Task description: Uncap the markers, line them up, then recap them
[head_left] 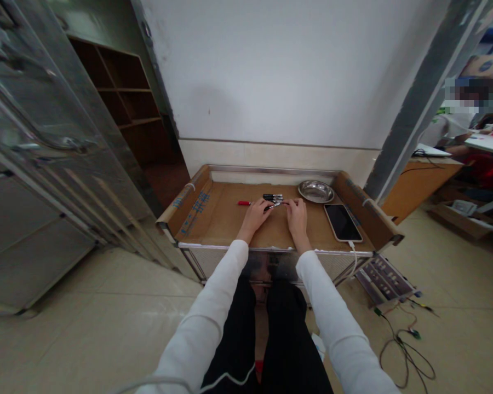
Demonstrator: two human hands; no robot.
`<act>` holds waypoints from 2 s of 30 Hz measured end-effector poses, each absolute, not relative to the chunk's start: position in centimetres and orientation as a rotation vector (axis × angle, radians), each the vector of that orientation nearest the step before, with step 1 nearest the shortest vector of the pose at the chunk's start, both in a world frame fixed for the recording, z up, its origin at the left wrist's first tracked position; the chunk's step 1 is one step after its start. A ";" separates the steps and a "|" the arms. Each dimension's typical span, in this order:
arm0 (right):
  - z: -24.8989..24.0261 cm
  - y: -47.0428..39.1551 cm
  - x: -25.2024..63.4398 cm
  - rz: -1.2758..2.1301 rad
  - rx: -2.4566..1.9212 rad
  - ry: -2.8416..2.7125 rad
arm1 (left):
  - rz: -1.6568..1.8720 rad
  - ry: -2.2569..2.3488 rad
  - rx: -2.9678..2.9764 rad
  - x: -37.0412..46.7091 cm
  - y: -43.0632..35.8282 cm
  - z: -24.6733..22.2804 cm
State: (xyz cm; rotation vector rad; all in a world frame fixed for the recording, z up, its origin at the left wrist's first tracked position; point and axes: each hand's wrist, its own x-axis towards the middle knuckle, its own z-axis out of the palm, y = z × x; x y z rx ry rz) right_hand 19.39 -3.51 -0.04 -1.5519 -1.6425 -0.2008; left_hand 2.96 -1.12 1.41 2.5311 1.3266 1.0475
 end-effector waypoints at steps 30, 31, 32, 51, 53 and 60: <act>-1.2 -2.6 19.0 -0.162 -1.542 -1.910 | 1.269 1.988 2.123 3.1 -1.0 0.1; -1.3 -2.5 19.0 -0.169 -1.551 -1.906 | 1.262 1.990 2.128 3.1 -1.0 0.1; -1.3 -2.5 19.0 -0.173 -1.557 -1.904 | 1.248 1.998 2.134 3.1 -0.9 0.1; -0.5 -3.1 18.6 -0.114 -1.670 -1.962 | 1.015 2.181 2.260 3.7 -0.3 1.0; -0.6 -3.1 18.6 -0.116 -1.687 -1.958 | 1.044 2.074 2.316 3.7 -0.2 0.9; -0.8 -2.9 18.5 -0.146 -1.720 -1.933 | 0.979 1.594 2.581 3.5 0.4 0.0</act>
